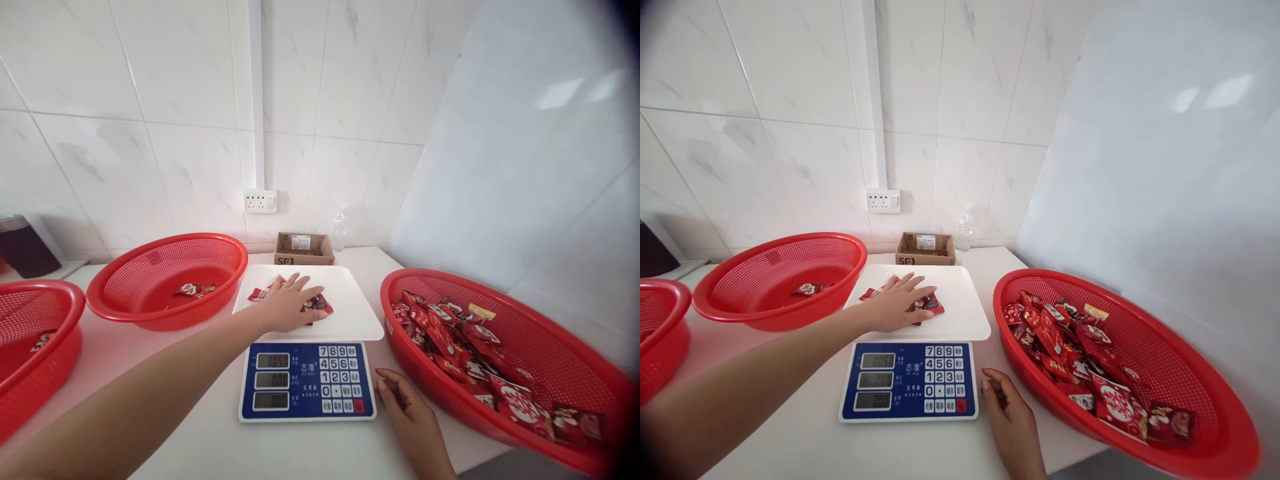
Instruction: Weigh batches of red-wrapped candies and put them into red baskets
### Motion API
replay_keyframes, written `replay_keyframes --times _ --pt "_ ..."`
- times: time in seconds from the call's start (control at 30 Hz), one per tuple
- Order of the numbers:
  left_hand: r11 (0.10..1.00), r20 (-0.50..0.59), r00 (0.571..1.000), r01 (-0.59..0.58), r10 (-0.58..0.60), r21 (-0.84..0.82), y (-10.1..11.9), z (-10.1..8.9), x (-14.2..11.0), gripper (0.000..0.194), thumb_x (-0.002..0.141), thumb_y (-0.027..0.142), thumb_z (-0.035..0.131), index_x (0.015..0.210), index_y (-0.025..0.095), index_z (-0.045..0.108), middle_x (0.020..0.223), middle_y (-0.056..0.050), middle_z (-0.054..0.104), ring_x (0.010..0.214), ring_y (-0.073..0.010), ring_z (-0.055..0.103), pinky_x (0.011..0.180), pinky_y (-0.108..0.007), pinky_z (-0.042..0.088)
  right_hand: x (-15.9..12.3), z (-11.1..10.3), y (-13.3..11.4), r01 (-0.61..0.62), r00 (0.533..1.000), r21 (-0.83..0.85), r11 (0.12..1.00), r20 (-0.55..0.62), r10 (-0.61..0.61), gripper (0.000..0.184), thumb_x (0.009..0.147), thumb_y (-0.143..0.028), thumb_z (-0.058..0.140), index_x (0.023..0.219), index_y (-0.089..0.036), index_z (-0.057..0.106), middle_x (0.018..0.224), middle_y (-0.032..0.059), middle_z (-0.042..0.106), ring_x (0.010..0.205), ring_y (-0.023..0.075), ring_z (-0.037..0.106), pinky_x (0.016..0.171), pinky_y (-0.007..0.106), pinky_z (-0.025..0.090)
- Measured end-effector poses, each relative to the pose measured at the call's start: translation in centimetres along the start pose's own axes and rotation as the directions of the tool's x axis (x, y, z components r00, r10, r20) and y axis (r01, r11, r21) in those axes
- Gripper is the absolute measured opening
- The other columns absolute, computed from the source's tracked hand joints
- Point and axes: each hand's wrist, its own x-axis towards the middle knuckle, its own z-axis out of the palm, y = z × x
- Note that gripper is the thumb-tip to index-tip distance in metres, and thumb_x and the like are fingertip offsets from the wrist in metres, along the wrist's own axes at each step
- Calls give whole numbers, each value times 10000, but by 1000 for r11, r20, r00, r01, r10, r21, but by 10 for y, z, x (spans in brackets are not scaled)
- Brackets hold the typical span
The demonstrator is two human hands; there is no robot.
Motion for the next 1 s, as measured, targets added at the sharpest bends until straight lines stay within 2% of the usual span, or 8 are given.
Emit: replay_keyframes --times 0.07,0.17,0.3,0.47,0.63,0.73,0.87,1.0 --pt "1000 -30 999 -19 19 8 2 5 9 628 799 674 254 1329 346 333 1476 -82 233 1376 -295 95 1051 -609 77 0 0 -1 7 1000 -3 1000 -4 -7 386 711 -495 544 927 -190 638 923 89 696 819 219 658 717 294 528" --pt "999 -123 992 -26 28 20 -4 9 14 535 831 600 300 1231 274 443 1364 -96 400 1320 -262 255 1060 -536 172 -1 0 -3 14 1000 -5 1000 3 -14 377 711 -497 540 910 -192 639 923 88 696 831 219 656 715 288 527" --pt "999 -188 981 43 -40 10 -18 9 10 563 837 608 248 1164 212 479 1261 -108 484 1249 -254 346 1050 -484 225 -1 -1 -4 -2 1000 -16 1000 24 2 394 711 -508 533 919 -190 638 934 91 696 847 223 652 705 285 527" --pt "990 -183 973 134 -138 -33 -29 0 5 676 806 673 200 1294 241 384 1443 -86 298 1358 -285 150 1077 -532 137 0 -1 -3 4 999 -16 1000 33 -4 392 711 -505 536 924 -192 638 940 87 694 848 221 650 735 294 520" --pt "977 -200 956 207 -214 -57 -44 -9 -5 648 845 602 130 1346 240 325 1459 -65 284 1373 -261 123 1087 -494 155 1 0 -1 2 999 -13 1000 48 -1 397 721 -505 527 933 -186 633 938 88 692 843 216 650 739 293 518" --pt "972 -119 964 237 -236 -10 -51 -9 -16 715 800 673 193 1386 270 269 1493 -65 197 1382 -300 40 1084 -536 96 1 0 -2 8 999 -15 1000 50 -7 395 722 -498 528 937 -185 638 938 87 693 840 214 651 733 290 519" --pt "966 12 968 250 -251 68 -50 -7 -25 792 774 712 169 1426 265 130 1510 -78 113 1384 -291 7 1079 -553 58 1 0 -4 23 999 -17 1000 36 -23 377 709 -492 543 908 -190 649 916 83 701 827 215 656 703 281 527" --pt "962 21 963 266 -268 65 -44 -9 -26 881 734 755 194 1433 240 42 1513 -90 37 1381 -298 -29 1071 -572 45 -1 -1 -7 26 999 -31 999 31 -25 386 709 -502 533 904 -189 649 916 85 701 834 222 656 708 289 527"
